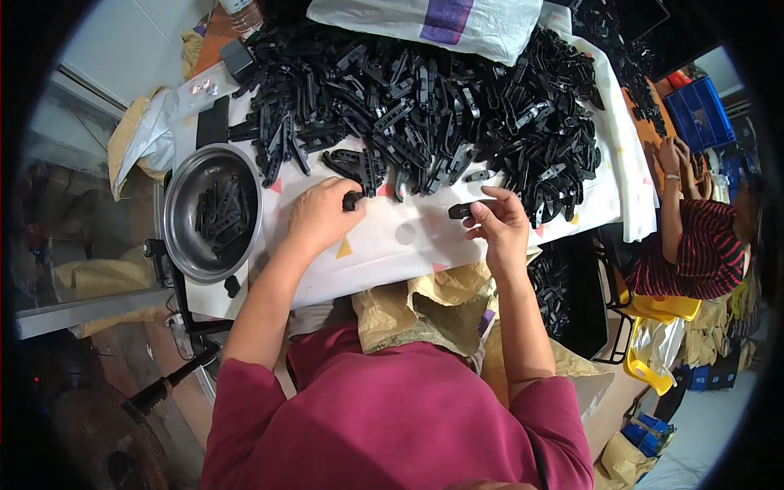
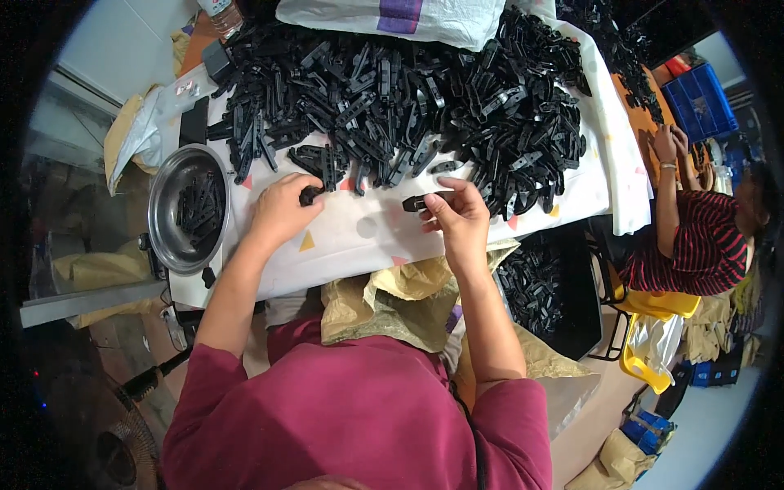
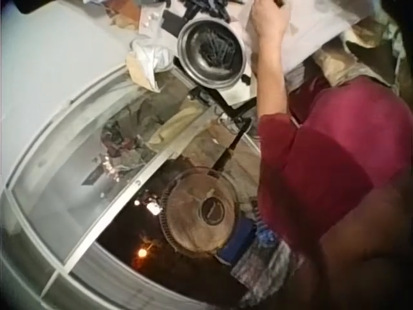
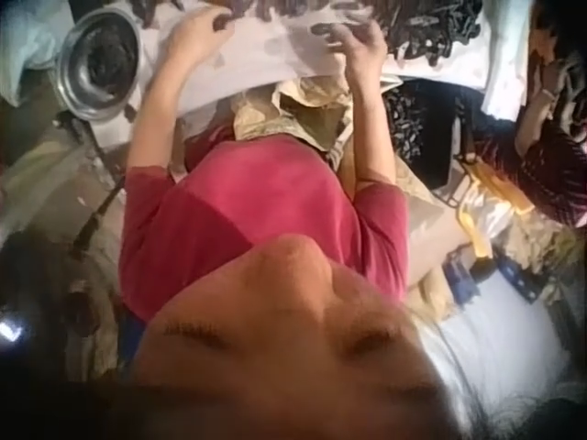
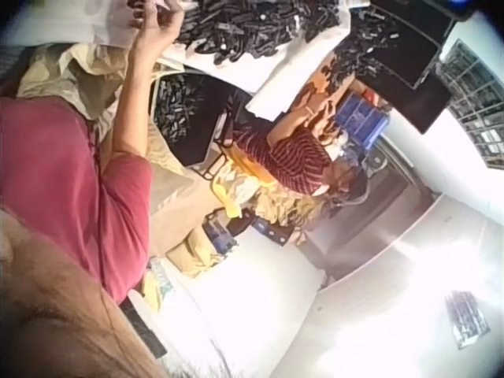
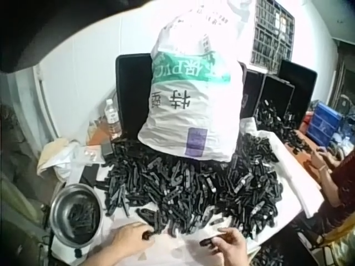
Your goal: Inspecting and sorting small black plastic components from a pile into a metal bowl.
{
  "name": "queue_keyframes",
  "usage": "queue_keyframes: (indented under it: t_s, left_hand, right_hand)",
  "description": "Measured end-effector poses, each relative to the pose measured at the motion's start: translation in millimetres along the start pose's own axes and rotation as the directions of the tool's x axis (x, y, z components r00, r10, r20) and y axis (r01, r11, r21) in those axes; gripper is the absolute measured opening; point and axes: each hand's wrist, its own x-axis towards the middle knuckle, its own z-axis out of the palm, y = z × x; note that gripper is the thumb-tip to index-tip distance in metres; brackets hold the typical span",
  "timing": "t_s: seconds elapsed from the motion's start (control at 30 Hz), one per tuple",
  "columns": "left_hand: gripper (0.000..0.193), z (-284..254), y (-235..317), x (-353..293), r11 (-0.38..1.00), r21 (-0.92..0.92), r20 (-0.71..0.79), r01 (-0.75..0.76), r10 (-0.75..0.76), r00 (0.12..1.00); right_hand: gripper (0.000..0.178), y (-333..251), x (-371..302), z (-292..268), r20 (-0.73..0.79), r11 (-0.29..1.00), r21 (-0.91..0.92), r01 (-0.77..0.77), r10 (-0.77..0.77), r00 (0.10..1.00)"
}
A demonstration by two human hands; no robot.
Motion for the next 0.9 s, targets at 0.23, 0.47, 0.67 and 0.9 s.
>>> queue_keyframes:
  t_s: [0.23,0.47,0.67,0.9]
  left_hand:
    - [0.025,-8,6,9,0.949,-0.209,0.196,0.237,-0.197,0.961]
    - [0.022,-21,29,-3,0.434,-0.827,0.425,0.359,0.063,0.903]
    - [0.034,-32,42,-3,0.766,-0.534,-0.032,-0.356,0.402,0.915]
    - [0.06,-34,43,-7,0.844,-0.51,0.215,-0.166,0.312,0.925]
  right_hand:
    - [0.019,-10,-11,17,0.093,0.981,0.147,-0.129,0.116,0.989]
    - [0.019,-31,-24,51,0.472,0.755,-0.307,0.58,-0.408,0.781]
    - [0.02,-29,-30,57,0.408,0.645,-0.36,0.674,-0.541,0.736]
    - [0.02,-23,-26,52,0.438,0.51,-0.352,0.785,-0.651,0.62]
